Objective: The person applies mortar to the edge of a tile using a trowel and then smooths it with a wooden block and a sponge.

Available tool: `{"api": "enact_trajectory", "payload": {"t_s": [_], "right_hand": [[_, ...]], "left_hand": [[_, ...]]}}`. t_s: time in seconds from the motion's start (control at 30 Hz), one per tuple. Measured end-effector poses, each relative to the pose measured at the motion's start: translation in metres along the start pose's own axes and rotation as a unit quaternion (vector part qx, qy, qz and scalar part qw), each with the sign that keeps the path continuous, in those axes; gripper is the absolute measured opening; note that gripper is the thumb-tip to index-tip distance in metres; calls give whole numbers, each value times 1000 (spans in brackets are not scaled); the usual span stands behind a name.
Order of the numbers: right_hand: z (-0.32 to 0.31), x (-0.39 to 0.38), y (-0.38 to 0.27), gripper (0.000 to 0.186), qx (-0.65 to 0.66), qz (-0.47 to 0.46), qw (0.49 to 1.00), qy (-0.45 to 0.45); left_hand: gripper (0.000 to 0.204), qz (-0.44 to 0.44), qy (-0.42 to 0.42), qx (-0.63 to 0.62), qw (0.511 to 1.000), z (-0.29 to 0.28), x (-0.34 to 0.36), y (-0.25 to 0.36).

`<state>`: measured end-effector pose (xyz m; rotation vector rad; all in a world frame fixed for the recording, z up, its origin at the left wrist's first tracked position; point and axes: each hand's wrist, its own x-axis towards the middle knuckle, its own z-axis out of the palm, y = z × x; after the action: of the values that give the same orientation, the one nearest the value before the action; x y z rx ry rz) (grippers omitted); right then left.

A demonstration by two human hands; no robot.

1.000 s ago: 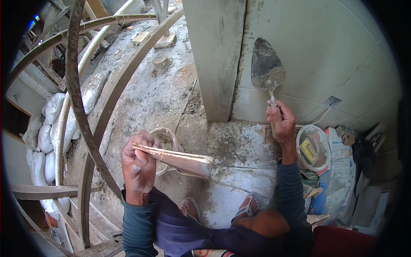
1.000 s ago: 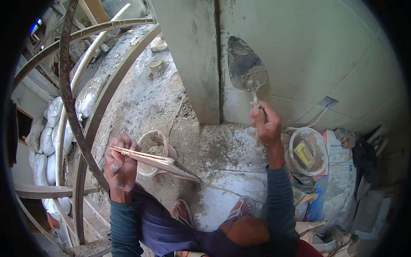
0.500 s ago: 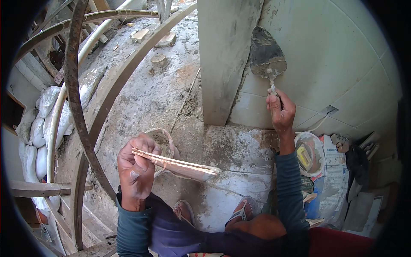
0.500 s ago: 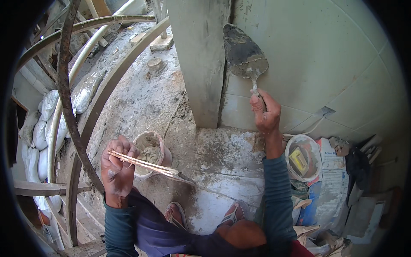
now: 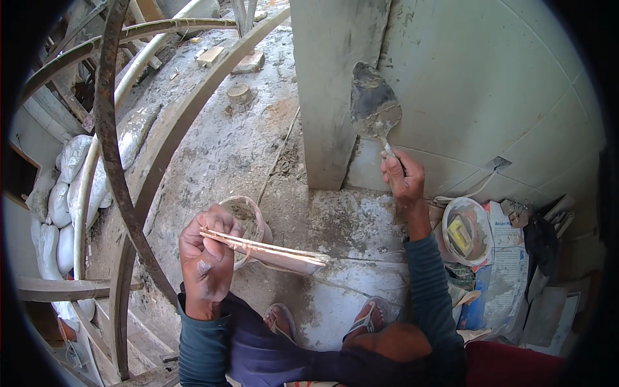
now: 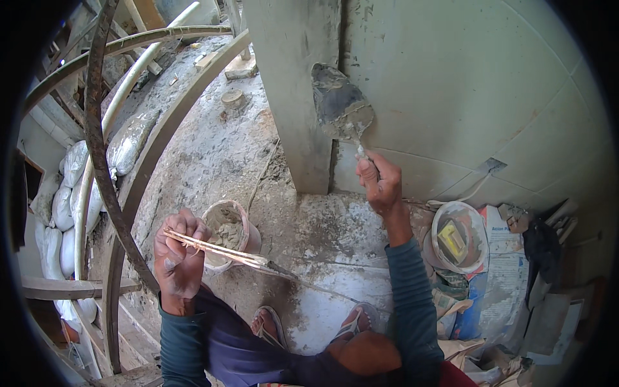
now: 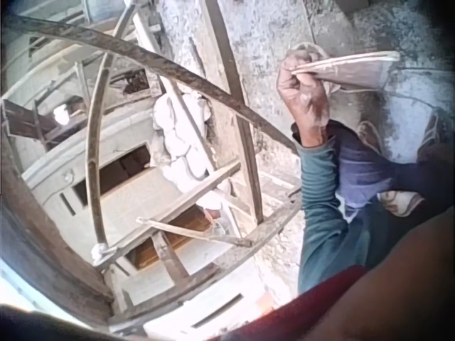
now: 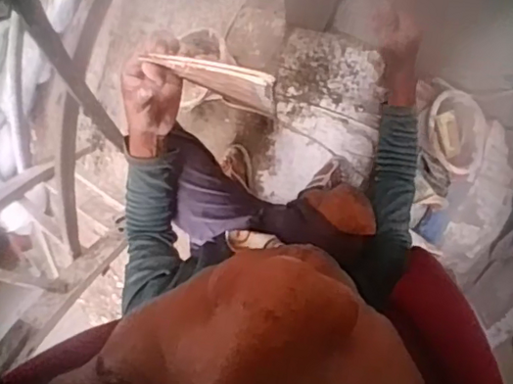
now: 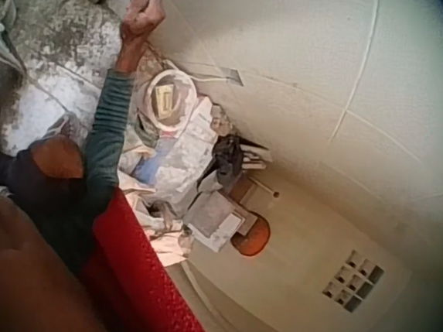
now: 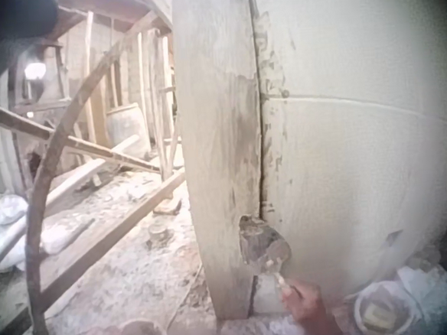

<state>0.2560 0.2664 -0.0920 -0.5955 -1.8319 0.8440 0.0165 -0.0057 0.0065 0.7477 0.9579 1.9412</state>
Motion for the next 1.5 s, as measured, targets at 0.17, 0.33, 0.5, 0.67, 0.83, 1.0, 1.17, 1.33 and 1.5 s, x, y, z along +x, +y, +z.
{"api": "enact_trajectory", "payload": {"t_s": [0.17, 0.33, 0.5, 0.67, 0.83, 1.0, 1.17, 1.33, 1.5], "right_hand": [[14, -3, 2, 31, 32, 12, 999, -17], [22, -5, -8, 32, 81, 47, 994, -48], [32, -6, -11, 31, 108, 73, 990, -61], [28, -7, -20, 31, 137, 89, 982, -99], [18, -6, -42, 34, 192, 106, 969, -110], [5, 7, -58, 36, 203, 121, 970, -63], [3, 15, -59, 36, 186, 146, 968, -85], [14, 8, -48, 35, 188, 156, 963, -113], [18, 0, -46, 36, 183, 176, 955, -156]], "left_hand": [[43, 4, -6, 3, 1000, -3, 0, -2], [44, 6, 0, 10, 1000, 0, 1, -1], [37, 25, -9, 7, 1000, 1, 2, -2], [36, 26, -12, 7, 1000, 0, 2, -3], [36, 28, -15, 10, 999, 1, 0, -1], [43, 11, 6, 11, 1000, -2, -2, -2], [43, 14, 3, 11, 1000, 2, -1, -1], [43, 12, 7, 15, 1000, 3, 0, 0], [39, 26, -21, 15, 999, 3, 1, -1]]}}
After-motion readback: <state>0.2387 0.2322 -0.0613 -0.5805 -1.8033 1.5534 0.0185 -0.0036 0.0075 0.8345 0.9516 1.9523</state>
